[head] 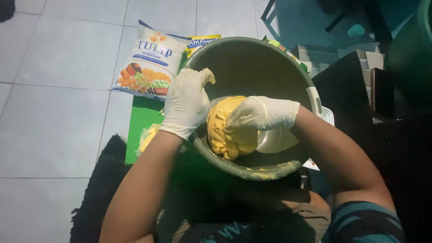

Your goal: The person is using both hands to knead a large mass of yellow dough inside a mixing bowl.

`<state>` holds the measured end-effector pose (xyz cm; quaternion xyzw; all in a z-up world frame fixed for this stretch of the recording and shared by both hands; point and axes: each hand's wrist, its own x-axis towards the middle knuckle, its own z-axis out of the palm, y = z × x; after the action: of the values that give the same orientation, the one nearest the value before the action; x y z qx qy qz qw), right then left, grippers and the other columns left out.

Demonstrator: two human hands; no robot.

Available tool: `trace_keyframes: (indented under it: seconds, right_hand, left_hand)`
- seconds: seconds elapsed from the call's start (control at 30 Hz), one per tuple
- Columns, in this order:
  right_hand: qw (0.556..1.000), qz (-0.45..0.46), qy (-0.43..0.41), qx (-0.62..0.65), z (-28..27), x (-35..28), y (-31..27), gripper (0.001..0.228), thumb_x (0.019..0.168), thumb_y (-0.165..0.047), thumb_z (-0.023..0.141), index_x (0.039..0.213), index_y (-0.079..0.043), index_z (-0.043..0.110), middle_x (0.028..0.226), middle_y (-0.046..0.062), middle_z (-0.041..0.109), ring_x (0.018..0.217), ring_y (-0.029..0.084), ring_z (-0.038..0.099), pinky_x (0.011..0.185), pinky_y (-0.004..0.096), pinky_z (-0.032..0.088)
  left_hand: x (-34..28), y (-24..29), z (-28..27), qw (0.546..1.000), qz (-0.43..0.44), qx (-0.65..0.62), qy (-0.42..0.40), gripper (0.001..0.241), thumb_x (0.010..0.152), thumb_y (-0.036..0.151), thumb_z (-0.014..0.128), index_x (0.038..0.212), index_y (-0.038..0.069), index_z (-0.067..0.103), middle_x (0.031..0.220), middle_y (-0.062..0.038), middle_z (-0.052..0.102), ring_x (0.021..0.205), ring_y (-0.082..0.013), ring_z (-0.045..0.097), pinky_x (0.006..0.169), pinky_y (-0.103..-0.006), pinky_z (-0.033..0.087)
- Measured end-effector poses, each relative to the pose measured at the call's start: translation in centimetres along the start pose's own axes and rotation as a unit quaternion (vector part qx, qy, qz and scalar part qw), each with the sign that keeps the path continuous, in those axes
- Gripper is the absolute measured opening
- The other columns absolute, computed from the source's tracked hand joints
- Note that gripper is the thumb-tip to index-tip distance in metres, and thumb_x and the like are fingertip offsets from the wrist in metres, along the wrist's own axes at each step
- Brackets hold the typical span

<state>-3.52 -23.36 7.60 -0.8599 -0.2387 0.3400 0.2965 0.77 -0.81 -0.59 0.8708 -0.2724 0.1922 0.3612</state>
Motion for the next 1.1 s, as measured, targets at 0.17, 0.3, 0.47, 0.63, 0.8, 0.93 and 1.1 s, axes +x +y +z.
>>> trace_keyframes:
  seconds: [0.17, 0.3, 0.47, 0.63, 0.8, 0.93, 1.1]
  right_hand:
    - [0.997, 0.014, 0.07, -0.014, -1.9, -2.4, -1.7, 0.03, 0.095, -0.023, 0.067, 0.116, -0.007, 0.08, 0.126, 0.019, 0.075, 0.119, 0.042, 0.07, 0.105, 0.052, 0.053]
    - [0.972, -0.111, 0.205, 0.036, -1.3, -7.4, -5.3, 0.03, 0.097, -0.017, 0.064, 0.117, 0.002, 0.075, 0.127, 0.027, 0.073, 0.126, 0.047, 0.065, 0.107, 0.054, 0.049]
    - [0.92, -0.211, 0.329, 0.012, 3.5, -10.0, 0.9, 0.047, 0.084, -0.008, 0.079, 0.13, -0.004, 0.069, 0.138, 0.021, 0.067, 0.125, 0.039, 0.067, 0.112, 0.052, 0.049]
    - [0.9, -0.124, 0.344, -0.236, 7.4, -9.9, 0.9, 0.063, 0.076, -0.033, 0.085, 0.133, -0.013, 0.068, 0.135, 0.016, 0.067, 0.121, 0.042, 0.064, 0.102, 0.048, 0.051]
    - [0.893, -0.148, 0.264, -0.333, 8.8, -5.5, 3.9, 0.075, 0.087, -0.032, 0.07, 0.155, -0.011, 0.046, 0.154, 0.024, 0.05, 0.139, 0.045, 0.049, 0.117, 0.054, 0.039]
    - [0.85, -0.192, 0.24, -0.428, 8.9, -3.8, 6.1, 0.064, 0.091, -0.029, 0.062, 0.147, 0.0, 0.049, 0.141, 0.027, 0.055, 0.129, 0.047, 0.055, 0.111, 0.054, 0.045]
    - [0.934, -0.121, 0.179, -0.285, 7.5, -5.5, 3.5, 0.055, 0.097, -0.03, 0.056, 0.147, -0.007, 0.053, 0.143, 0.028, 0.055, 0.129, 0.05, 0.055, 0.109, 0.057, 0.046]
  left_hand:
    - [-0.1, 0.6, -0.2, 1.0, 0.014, 0.01, 0.011, 0.031, 0.088, 0.004, 0.047, 0.102, 0.017, 0.071, 0.092, -0.01, 0.072, 0.094, -0.0343, 0.064, 0.094, -0.0427, 0.05]
    - [0.1, 0.7, -0.6, 0.999, 0.03, 0.035, 0.011, 0.031, 0.084, 0.006, 0.048, 0.101, 0.02, 0.07, 0.087, -0.008, 0.07, 0.09, -0.0327, 0.064, 0.09, -0.0413, 0.051]
    - [-0.2, 2.8, -1.8, 0.996, 0.069, -0.026, 0.053, 0.037, 0.079, 0.005, 0.061, 0.113, 0.015, 0.07, 0.091, -0.013, 0.071, 0.09, -0.0376, 0.065, 0.087, -0.0458, 0.049]
    - [-0.1, 2.5, -0.7, 0.994, 0.091, 0.013, 0.053, 0.047, 0.076, 0.008, 0.063, 0.121, 0.022, 0.072, 0.094, -0.006, 0.074, 0.092, -0.0297, 0.069, 0.093, -0.0395, 0.049]
    - [-0.3, 1.7, -0.2, 0.998, 0.057, 0.017, 0.025, 0.042, 0.084, 0.006, 0.057, 0.121, 0.02, 0.073, 0.095, -0.006, 0.075, 0.095, -0.0313, 0.071, 0.094, -0.0382, 0.051]
    - [-0.1, 4.1, -1.6, 0.999, 0.036, 0.022, 0.013, 0.041, 0.087, 0.004, 0.059, 0.124, 0.014, 0.073, 0.097, -0.012, 0.076, 0.095, -0.0362, 0.071, 0.097, -0.0425, 0.052]
    - [-0.2, 2.6, -0.9, 1.0, 0.013, 0.008, -0.014, 0.044, 0.088, 0.005, 0.055, 0.127, 0.018, 0.073, 0.098, -0.009, 0.077, 0.1, -0.0338, 0.071, 0.1, -0.043, 0.052]
